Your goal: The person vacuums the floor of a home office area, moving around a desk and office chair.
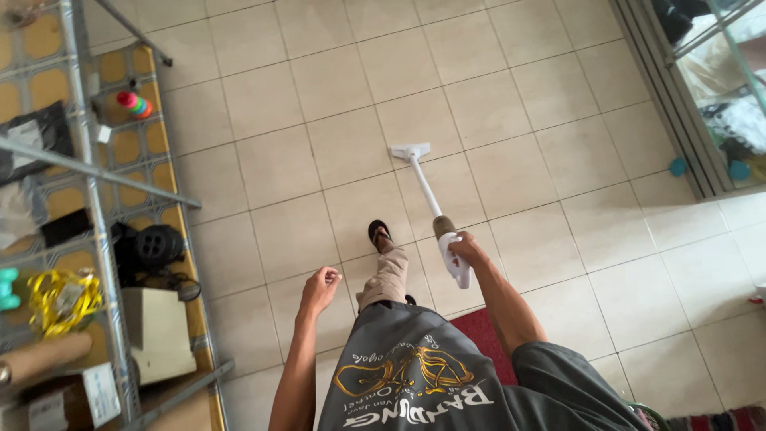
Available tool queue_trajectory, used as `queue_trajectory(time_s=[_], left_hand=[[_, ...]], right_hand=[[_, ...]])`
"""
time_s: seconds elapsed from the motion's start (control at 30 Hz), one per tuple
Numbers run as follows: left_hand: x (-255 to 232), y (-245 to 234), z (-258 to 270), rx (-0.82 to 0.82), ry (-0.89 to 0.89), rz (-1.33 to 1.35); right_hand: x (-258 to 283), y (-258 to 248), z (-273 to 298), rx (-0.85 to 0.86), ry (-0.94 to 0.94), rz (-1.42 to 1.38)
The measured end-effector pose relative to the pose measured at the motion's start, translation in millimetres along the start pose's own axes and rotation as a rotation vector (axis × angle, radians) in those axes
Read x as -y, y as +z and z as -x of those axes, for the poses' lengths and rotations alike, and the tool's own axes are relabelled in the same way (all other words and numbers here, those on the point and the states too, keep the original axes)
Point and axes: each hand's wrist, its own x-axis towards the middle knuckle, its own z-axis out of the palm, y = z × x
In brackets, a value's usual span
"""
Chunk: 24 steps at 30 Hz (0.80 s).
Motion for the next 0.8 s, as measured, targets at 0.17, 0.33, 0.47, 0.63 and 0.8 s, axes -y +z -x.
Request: queue_trajectory(time_s=[0.17, 0.33, 0.47, 0.63, 0.8], left_hand=[[-39.3, 3.3, -68.9, 0.03, 0.062, 0.035], [-88.6, -0.4, -147.2, 0.103, 0.074, 0.008], [-122.9, -9.5, -215.9, 0.12, 0.099, 0.0], [-147.8, -25.8, -283.4, 0.123, 0.136, -0.04], [-173.5, -35.6, -341.5, 0.155, 0.144, -0.046]], right_hand=[[28.1, -6.4, -29.9, -0.051, 0.006, 0.073], [76.9, -24.4, -63.7, -0.192, -0.029, 0.246], [116.7, -37.1, -100.2, -0.202, -0.028, 0.255], [161.2, -43.7, -147.2, -0.235, -0.059, 0.268], [207.9, -63.2, -200.7, -0.286, -0.09, 0.172]])
